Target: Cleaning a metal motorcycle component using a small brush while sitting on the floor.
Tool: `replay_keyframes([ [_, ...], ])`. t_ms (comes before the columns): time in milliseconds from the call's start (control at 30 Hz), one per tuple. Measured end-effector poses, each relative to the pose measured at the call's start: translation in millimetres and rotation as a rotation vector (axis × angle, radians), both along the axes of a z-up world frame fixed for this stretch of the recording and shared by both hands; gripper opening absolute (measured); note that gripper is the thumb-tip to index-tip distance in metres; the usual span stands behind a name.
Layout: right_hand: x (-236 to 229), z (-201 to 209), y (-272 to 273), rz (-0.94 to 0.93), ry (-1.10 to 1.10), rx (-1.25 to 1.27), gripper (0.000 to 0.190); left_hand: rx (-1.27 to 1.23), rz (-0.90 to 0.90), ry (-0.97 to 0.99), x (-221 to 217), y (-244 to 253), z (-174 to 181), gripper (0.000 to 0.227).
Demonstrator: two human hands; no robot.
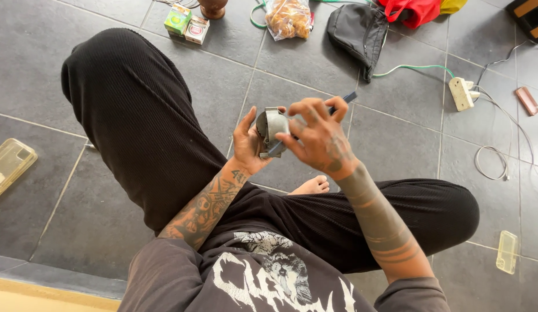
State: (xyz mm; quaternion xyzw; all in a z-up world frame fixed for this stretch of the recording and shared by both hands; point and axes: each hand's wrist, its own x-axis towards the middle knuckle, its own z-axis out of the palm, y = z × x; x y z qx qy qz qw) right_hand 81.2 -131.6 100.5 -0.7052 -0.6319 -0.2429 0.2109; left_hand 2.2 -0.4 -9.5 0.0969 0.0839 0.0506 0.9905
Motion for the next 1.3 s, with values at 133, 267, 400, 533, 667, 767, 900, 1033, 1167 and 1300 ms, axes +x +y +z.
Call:
replay_keyframes([
  [133,22.1,1.7,-4.2,-0.012,-0.036,0.016,0.037,-0.030,-0.017,0.000,-6.1,1.2,18.7,0.065],
  [267,33.3,3.7,-11.7,-0.073,-0.007,0.011,0.042,-0.011,-0.027,-0.039,0.3,1.2,6.6,0.065],
  [400,0.7,-1.1,1.2,0.011,-0.018,-0.006,0.040,-0.016,-0.006,-0.002,-1.1,-0.7,3.6,0.064],
  [533,24.5,0.3,-3.9,-0.002,-0.028,0.002,0.034,-0.014,-0.028,-0.004,-5.5,1.7,17.8,0.065],
  [667,33.7,3.0,-9.1,-0.079,-0.007,0.020,0.042,-0.035,-0.031,-0.025,-2.6,0.7,14.7,0.064],
  [767,9.6,1.4,0.0,-0.034,-0.017,0.009,0.041,-0.050,-0.016,-0.014,-2.0,1.4,8.2,0.062],
  [900,17.3,0.4,0.7,-0.017,-0.038,0.011,0.038,-0.014,-0.015,0.007,-10.7,-2.0,29.7,0.065],
  [1033,38.3,1.0,-9.7,-0.106,-0.014,0.048,0.044,-0.020,-0.012,-0.006,-5.8,-0.3,19.9,0.063],
  [1167,13.3,-0.6,-1.3,-0.047,-0.024,0.013,0.040,-0.036,-0.006,-0.021,-2.9,0.4,9.1,0.064],
  [1300,13.8,-1.9,0.5,-0.008,-0.021,0.014,0.036,-0.037,-0.016,0.001,-8.6,0.8,19.3,0.064],
])
